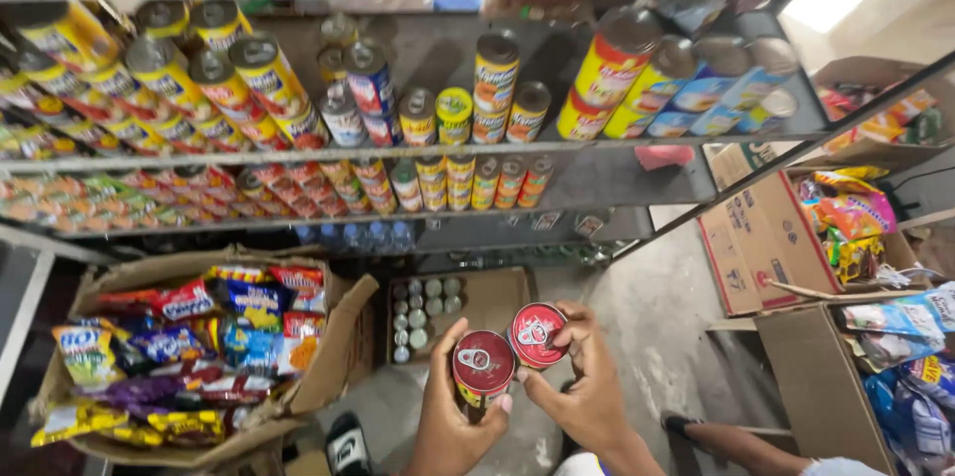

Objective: Organize and restock canned goods on shelves and into a cardboard box in a grocery store.

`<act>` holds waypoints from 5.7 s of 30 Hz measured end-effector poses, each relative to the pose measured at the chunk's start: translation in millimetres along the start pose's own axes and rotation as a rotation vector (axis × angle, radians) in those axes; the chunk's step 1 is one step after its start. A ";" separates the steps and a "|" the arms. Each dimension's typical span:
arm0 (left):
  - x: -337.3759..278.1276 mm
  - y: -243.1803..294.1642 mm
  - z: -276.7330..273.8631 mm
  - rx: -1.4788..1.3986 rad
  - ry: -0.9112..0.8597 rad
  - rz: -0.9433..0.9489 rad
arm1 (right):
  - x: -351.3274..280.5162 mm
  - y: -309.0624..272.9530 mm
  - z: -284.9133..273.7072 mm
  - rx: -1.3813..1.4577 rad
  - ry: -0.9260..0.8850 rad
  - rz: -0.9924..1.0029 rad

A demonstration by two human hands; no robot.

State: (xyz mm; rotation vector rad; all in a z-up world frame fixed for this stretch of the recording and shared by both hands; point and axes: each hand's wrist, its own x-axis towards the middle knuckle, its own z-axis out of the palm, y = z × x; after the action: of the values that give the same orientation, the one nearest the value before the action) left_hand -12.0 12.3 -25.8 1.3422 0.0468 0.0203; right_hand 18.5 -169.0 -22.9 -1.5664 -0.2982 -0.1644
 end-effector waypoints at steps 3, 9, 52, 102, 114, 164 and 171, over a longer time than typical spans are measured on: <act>2.8 -15.3 -17.4 0.208 -0.025 0.032 | -10.0 30.1 4.3 -0.061 -0.008 0.163; 6.6 -68.5 -48.9 0.422 -0.020 0.020 | -12.0 82.3 25.0 -0.226 -0.059 0.365; 95.9 -647.3 -226.5 0.756 0.154 -0.472 | -120.8 716.0 84.9 -0.621 -0.209 0.495; 176.4 -823.3 -278.0 1.516 -0.016 -0.198 | -92.9 878.3 116.7 -0.595 -0.225 0.564; 150.8 -797.6 -272.6 1.369 0.006 -0.295 | -116.8 886.8 109.8 -0.494 -0.169 0.702; 203.3 -299.8 -99.1 0.767 0.518 0.822 | 86.0 295.1 47.0 0.002 0.291 0.134; 221.1 -213.3 -64.2 0.718 0.476 0.826 | 124.5 202.7 30.4 -0.054 0.303 0.107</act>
State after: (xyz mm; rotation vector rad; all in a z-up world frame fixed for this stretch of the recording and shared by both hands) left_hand 203.4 35.7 -253.0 1.9609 -0.1132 1.1088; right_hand 193.5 -127.4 -181.5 -1.5811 0.0279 -0.3246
